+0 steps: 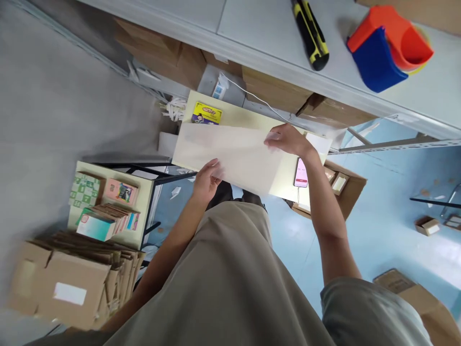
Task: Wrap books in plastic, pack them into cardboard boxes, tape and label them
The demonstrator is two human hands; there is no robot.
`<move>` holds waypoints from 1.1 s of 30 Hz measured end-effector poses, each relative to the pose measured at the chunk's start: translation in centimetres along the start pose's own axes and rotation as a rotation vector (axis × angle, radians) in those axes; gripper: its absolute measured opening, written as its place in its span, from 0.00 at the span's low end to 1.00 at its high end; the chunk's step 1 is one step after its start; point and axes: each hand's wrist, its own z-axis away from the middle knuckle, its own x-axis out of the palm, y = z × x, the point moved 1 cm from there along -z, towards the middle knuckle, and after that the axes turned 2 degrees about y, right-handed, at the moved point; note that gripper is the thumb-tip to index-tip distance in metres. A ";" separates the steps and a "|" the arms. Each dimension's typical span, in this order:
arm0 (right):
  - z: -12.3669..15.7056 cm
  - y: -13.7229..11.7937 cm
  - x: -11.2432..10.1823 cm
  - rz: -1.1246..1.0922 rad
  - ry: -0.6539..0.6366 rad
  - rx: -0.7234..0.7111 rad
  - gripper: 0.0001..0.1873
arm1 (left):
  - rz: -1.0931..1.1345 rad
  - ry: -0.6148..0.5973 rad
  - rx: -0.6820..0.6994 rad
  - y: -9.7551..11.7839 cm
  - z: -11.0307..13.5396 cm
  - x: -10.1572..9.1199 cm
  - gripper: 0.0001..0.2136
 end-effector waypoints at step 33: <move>-9.7 2.0 25.8 -0.005 0.236 0.410 0.14 | -0.945 -0.302 0.450 7.1 -20.9 -4.6 0.27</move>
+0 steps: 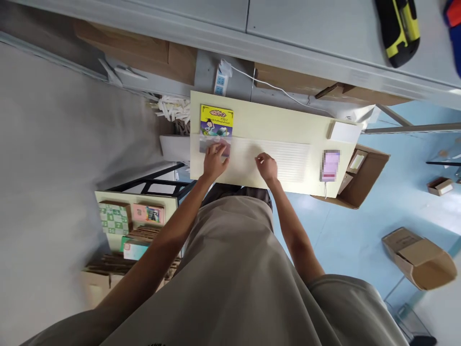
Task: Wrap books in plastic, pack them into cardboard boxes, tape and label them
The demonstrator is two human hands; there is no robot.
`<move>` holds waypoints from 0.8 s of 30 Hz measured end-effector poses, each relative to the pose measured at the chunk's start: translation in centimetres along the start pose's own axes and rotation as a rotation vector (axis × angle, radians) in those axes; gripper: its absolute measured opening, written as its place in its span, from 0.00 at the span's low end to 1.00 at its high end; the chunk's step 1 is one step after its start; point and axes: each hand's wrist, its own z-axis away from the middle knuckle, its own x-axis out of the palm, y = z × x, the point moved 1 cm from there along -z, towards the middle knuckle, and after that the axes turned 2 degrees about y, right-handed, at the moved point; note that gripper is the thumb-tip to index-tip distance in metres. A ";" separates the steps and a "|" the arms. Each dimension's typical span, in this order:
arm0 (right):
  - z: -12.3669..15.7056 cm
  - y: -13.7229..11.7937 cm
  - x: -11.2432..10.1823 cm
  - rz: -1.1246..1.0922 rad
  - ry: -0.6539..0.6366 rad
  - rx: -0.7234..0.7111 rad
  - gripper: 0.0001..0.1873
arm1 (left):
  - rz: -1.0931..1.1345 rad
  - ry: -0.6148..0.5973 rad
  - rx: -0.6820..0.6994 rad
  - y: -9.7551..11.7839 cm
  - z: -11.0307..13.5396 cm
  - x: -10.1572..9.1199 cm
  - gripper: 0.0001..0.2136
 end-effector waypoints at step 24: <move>-2.1 -8.4 9.4 -0.034 -0.123 0.183 0.21 | -0.341 0.121 0.057 1.7 -16.0 -6.4 0.15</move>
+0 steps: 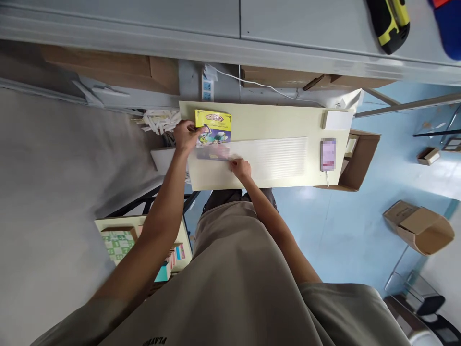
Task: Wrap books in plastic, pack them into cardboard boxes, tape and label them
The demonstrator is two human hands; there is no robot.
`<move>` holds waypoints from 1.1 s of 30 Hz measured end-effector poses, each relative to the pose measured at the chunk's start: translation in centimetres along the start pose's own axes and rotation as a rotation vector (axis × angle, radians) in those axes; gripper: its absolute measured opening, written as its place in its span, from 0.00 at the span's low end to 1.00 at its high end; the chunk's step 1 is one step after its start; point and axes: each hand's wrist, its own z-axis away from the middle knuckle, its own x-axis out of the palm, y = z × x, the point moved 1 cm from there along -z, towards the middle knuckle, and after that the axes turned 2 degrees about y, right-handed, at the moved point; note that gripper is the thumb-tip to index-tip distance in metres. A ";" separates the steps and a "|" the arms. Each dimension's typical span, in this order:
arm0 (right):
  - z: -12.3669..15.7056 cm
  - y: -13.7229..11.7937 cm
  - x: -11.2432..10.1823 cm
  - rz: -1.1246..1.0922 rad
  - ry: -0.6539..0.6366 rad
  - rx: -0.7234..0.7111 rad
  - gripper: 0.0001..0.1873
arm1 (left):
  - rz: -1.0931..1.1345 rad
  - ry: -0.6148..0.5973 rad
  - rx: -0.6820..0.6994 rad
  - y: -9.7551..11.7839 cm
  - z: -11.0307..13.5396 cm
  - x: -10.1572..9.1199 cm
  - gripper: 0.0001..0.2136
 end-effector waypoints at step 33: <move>-3.8 23.2 -11.4 -0.772 0.031 -0.232 0.35 | 0.394 0.065 -0.232 8.3 16.9 20.6 0.15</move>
